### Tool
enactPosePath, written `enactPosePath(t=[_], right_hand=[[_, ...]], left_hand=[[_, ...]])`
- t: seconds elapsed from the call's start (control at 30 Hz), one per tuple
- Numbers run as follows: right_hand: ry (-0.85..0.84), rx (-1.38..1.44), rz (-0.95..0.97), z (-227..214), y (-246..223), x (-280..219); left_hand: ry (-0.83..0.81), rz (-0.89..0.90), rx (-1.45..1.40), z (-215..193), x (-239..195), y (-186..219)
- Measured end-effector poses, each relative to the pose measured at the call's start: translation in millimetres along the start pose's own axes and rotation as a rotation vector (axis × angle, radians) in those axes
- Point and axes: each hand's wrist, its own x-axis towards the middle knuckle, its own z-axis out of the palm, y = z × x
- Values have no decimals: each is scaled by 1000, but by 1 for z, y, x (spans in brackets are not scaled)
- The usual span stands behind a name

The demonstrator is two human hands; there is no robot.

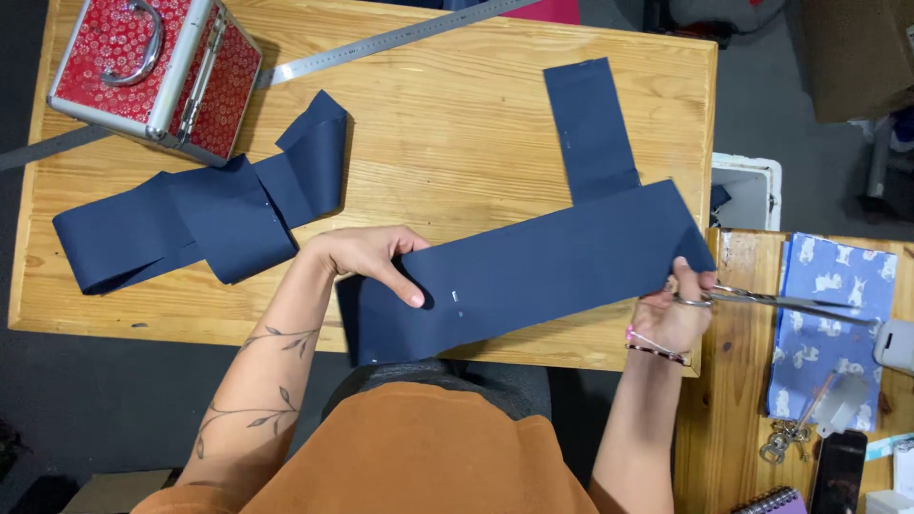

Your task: The person cuts a long strip of dark blue fabric into smaller pieces using scissors on a wooden table. They then fold the cut pieces and remove pins from the fabric.

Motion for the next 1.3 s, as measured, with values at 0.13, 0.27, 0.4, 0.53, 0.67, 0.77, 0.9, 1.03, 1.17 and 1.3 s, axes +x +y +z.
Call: enactPosePath(t=[0.13,0.27,0.4,0.53,0.67,0.77,0.9,1.03,1.17,1.3], right_hand=[[17,43,8,20,-28,-25],[18,59,33,-14,-14,7],[-5,26,60,3,-13,-7],[-100,-38,104,13,-15,10],[-321,-732,6,73,-53,-89],[-540,-1070,-23,71,-55,-100],[-1151,-982,324,46,-48,-119],[-1408,-986,466,36,-53,-143],[-1595,-826,681,46,-72,-163],[-1757,-726,776,42,-77,-163]], left_hand=[[-17,35,-22,-10,-4,10],[2,53,22,-12,-4,20],[43,40,50,-13,14,3],[111,7,69,-12,32,-22],[254,26,-30,-10,43,-30],[339,56,-132,-13,52,-37],[418,127,-286,-20,75,-72],[455,146,-361,-8,59,-47],[469,170,-455,-10,67,-57],[454,170,-479,-17,75,-71]])
